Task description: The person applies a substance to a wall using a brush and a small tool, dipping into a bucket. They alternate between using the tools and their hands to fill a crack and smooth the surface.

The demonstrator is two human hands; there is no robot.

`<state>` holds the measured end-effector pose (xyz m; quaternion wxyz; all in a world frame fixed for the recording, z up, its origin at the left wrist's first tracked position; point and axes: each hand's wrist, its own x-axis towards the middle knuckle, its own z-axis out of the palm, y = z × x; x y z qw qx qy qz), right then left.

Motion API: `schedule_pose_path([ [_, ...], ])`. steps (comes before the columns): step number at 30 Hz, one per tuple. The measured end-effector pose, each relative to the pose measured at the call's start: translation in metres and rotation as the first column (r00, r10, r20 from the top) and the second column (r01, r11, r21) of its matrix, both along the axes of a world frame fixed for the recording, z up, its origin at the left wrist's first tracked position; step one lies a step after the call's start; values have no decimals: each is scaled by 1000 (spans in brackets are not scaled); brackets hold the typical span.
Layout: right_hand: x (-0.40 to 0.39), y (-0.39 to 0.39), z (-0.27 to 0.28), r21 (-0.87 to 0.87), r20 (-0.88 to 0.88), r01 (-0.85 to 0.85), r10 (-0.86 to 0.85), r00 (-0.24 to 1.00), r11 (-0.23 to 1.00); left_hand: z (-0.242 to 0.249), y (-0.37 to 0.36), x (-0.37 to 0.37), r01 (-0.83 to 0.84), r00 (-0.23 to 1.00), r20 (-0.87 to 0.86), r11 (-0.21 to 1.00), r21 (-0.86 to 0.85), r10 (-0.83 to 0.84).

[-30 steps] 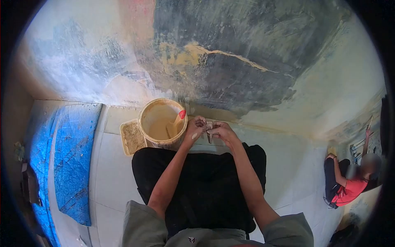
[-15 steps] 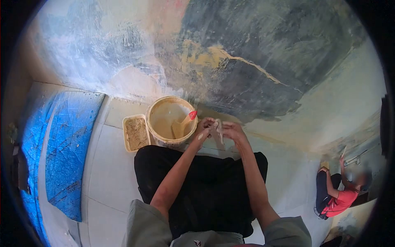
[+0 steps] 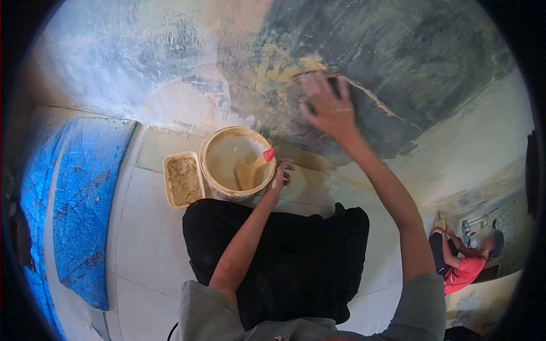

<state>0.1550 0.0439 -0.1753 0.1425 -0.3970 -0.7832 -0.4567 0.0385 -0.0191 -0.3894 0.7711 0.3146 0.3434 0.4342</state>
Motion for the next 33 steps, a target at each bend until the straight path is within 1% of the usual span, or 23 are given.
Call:
schedule_pose_path([
  [1,4,4,8,106,49,-21,16,999,994,-3,1,1,-2,1000,11,1000,-2,2],
  [2,2,2,5,102,55,-24,18,998,994,-6,1,5,-4,1000,27,1000,-5,4],
  [4,-5,-11,0,-144,-90,-39,26,996,989,-5,2,9,8,1000,16,1000,-29,-8],
  [5,5,-3,0,-145,-95,-38,25,995,989,-7,3,9,20,1000,-10,998,-52,-20],
  [7,27,14,1,-232,264,-152,213,941,961,-5,0,7,27,999,-19,999,-24,-27],
  [8,26,12,-6,-239,260,-150,212,942,959,-2,-1,7,31,999,-10,1000,5,-31],
  [10,9,-3,-1,-73,-65,-84,79,995,994,-3,0,13,30,999,-13,999,-14,-30],
  [11,25,4,-4,-72,-63,-79,75,995,994,-6,1,15,24,999,-26,1000,-12,-24],
  [13,49,23,-16,-309,262,-105,191,946,945,-8,3,7,17,998,-68,1000,-9,-17],
  [14,50,25,-17,-312,253,-111,196,947,944,-4,3,5,6,998,-66,1000,-5,-6],
  [16,31,6,11,34,88,-22,19,996,999,-4,2,14,2,1000,-31,1000,-13,-3],
  [17,28,-4,6,-243,36,-32,42,998,969,-12,6,18,10,999,-51,999,-31,-11],
  [18,38,2,11,-240,37,-25,34,999,970,-18,9,18,14,996,-85,999,-47,-18],
  [20,56,21,18,-154,362,-83,135,923,985,-10,6,12,25,996,-79,995,-97,-33],
  [21,44,14,35,92,331,-79,44,943,993,-8,4,11,20,996,-89,999,-47,-24],
  [22,39,8,26,85,338,-76,43,940,993,-6,3,15,18,996,-90,1000,10,-17],
  [24,32,-2,7,-360,155,-47,110,982,932,-3,0,17,38,996,-75,999,9,-37],
  [25,36,1,14,-356,145,-51,109,983,933,-4,0,12,52,995,-80,999,8,-51],
  [27,38,12,40,-9,365,-60,59,929,998,-3,2,9,47,995,-86,999,17,-45],
  [28,31,6,33,-18,370,-64,66,927,998,-1,0,11,48,996,-71,999,25,-46],
  [30,18,-12,19,-164,80,67,-55,995,984,-1,1,16,61,995,-76,998,-3,-61],
  [31,29,-5,23,-157,74,67,-56,996,985,-1,3,12,69,992,-103,997,-28,-72],
  [33,52,19,28,-46,363,-79,90,927,996,5,2,9,56,995,-87,998,-17,-57],
])
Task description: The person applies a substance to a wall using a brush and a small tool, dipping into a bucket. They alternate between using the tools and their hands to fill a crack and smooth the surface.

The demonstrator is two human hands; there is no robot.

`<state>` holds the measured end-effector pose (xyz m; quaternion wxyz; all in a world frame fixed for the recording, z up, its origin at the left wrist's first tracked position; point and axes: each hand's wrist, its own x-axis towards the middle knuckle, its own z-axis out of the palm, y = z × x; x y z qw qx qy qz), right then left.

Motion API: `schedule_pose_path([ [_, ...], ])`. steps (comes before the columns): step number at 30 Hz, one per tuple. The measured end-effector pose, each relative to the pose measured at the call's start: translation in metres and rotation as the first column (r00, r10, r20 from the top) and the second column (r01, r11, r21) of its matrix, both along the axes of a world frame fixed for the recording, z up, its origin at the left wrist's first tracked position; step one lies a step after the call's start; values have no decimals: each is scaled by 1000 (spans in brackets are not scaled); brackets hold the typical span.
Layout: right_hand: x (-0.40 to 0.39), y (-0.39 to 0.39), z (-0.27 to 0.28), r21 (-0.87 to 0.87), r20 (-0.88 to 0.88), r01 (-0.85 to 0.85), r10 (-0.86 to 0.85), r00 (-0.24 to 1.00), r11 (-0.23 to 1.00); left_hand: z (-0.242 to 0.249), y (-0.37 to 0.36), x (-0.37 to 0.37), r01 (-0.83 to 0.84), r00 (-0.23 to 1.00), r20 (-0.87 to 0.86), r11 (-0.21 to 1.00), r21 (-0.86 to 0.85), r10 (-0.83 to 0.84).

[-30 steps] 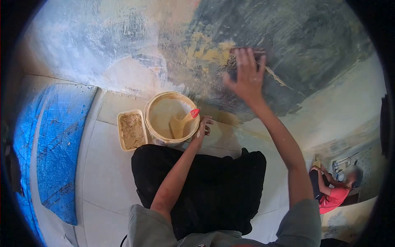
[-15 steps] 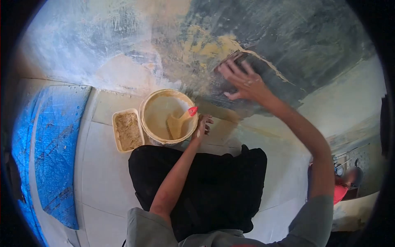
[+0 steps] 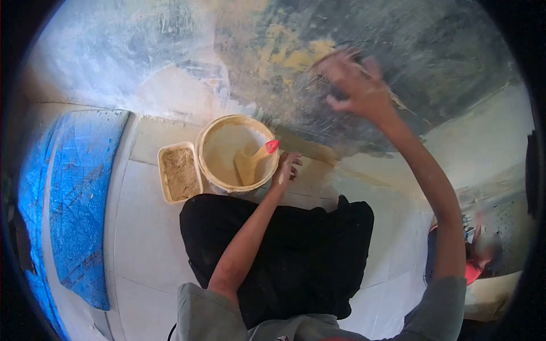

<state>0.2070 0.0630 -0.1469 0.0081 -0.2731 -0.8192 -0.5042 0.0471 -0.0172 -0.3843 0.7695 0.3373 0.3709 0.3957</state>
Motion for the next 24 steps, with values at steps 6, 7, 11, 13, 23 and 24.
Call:
schedule_pose_path([
  [6,-27,-11,-1,-265,72,15,4,997,964,-6,0,2,-12,1000,8,1000,-14,12],
  [7,-32,-14,5,-266,74,16,4,997,964,-7,0,1,-26,1000,14,1000,18,25],
  [11,-34,-20,-10,-173,-78,149,-165,983,973,-13,4,8,-10,1000,-5,1000,6,10],
  [13,-36,-15,-15,-387,15,144,-150,989,911,-13,3,5,-25,999,26,1000,-3,25],
  [23,-52,-24,12,31,-316,132,-116,942,991,-9,3,5,-38,997,61,999,-3,38],
  [24,-60,-29,19,119,-540,266,-162,826,957,-7,2,6,-41,998,55,999,6,41],
])
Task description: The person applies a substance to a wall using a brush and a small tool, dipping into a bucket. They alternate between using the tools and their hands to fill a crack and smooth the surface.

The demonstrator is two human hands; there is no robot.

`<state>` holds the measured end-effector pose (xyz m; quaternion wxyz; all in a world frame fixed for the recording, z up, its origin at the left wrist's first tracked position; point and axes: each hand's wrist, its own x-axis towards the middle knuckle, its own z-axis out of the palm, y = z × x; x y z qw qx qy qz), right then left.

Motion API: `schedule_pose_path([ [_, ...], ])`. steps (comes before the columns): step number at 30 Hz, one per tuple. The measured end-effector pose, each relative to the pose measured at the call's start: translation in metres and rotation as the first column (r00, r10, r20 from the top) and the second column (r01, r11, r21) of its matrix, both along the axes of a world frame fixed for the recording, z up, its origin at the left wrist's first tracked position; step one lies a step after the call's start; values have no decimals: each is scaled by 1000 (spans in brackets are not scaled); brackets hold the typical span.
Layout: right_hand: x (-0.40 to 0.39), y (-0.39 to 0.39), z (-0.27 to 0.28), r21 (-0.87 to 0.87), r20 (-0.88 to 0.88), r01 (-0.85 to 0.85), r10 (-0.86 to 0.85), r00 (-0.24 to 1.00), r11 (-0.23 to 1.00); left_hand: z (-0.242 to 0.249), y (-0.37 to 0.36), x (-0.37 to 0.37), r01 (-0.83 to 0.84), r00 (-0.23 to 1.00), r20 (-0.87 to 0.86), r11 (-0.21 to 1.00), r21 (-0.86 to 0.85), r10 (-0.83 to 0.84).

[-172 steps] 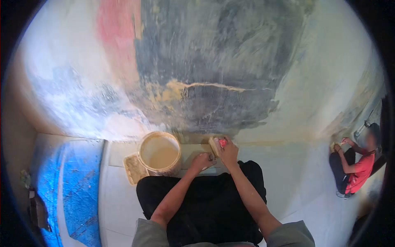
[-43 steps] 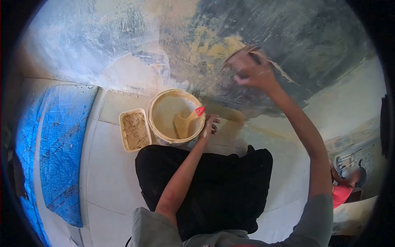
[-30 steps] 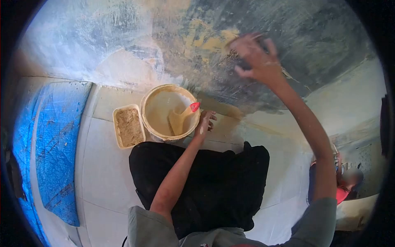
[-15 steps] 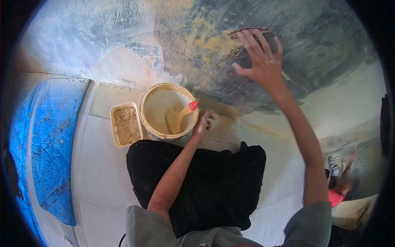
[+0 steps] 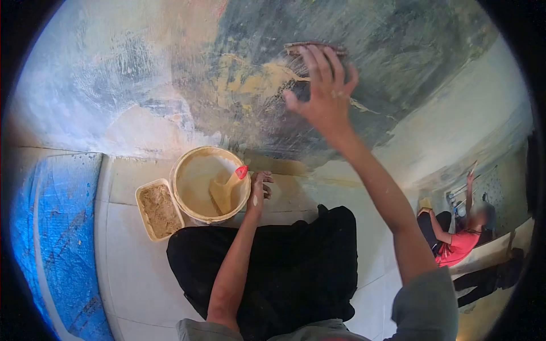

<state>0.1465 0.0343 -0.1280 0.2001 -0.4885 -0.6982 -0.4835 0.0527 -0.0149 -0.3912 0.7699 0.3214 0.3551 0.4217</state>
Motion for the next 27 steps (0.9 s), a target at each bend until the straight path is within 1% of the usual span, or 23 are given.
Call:
schedule_pose_path([
  [1,1,5,-15,2,1,-1,1,1000,1000,0,1,2,-1,1000,1,1000,2,1],
  [2,7,14,-44,-214,120,-120,148,982,969,-2,1,2,-1,1000,10,1000,-2,1],
  [3,-1,11,-54,-435,195,-202,311,930,878,-2,-1,-1,2,1000,15,1000,-13,-2],
  [4,2,12,-50,-439,185,-202,308,933,876,-2,-1,-4,7,1000,6,1000,-20,-7],
  [5,11,17,-36,-251,194,-147,199,961,957,-1,0,-3,10,1000,9,1000,-10,-10],
  [6,11,18,-23,-56,189,-83,92,978,995,2,-1,-1,11,1000,21,1000,-2,-11],
  [7,3,14,-26,-64,198,-87,98,975,994,1,-2,1,6,1000,31,1000,-9,-6],
  [9,-17,4,-42,-237,-39,-143,138,990,961,1,1,-2,-4,1000,14,1000,-23,4],
  [10,-11,8,-42,-237,-50,-145,137,989,961,0,0,-4,-3,1000,3,1000,-25,3],
  [11,2,18,-39,-113,190,-75,95,977,991,1,-2,-4,-10,1000,20,1000,-17,10],
  [12,1,20,-31,25,421,-36,22,907,999,3,-3,-4,-19,999,47,1000,-9,20],
  [13,-3,15,-29,17,429,-39,28,903,999,4,-4,-3,-21,998,56,1000,-17,22],
  [14,-7,7,-28,43,245,19,-29,969,999,6,-4,-4,-17,999,38,1000,-16,17],
  [15,-14,0,-24,66,44,81,-84,995,995,8,-2,-5,-13,1000,15,1000,-6,13],
  [16,-10,-2,-30,73,43,77,-81,996,994,6,0,-4,-17,1000,15,1000,1,17],
  [18,0,-4,-43,-4,114,83,-82,990,997,1,0,-3,-24,998,50,999,-33,25],
  [19,-1,-7,-45,-4,117,82,-81,990,997,0,0,-3,-26,998,53,999,-33,27],
  [21,-5,-18,-47,7,-48,194,-194,980,981,0,-2,-1,-25,998,51,999,-32,27],
  [22,-9,-22,-51,10,-44,196,-195,980,981,1,-2,0,-24,998,55,999,-29,26],
  [24,-21,-19,-65,-62,-221,288,-295,930,956,1,0,0,-19,1000,24,999,-47,20],
  [25,-28,-13,-70,-63,-223,283,-290,931,957,0,0,0,-24,999,22,999,-48,25],
  [27,-43,5,-78,-140,-412,163,-207,887,977,-3,-2,0,-28,999,39,999,-26,29],
])
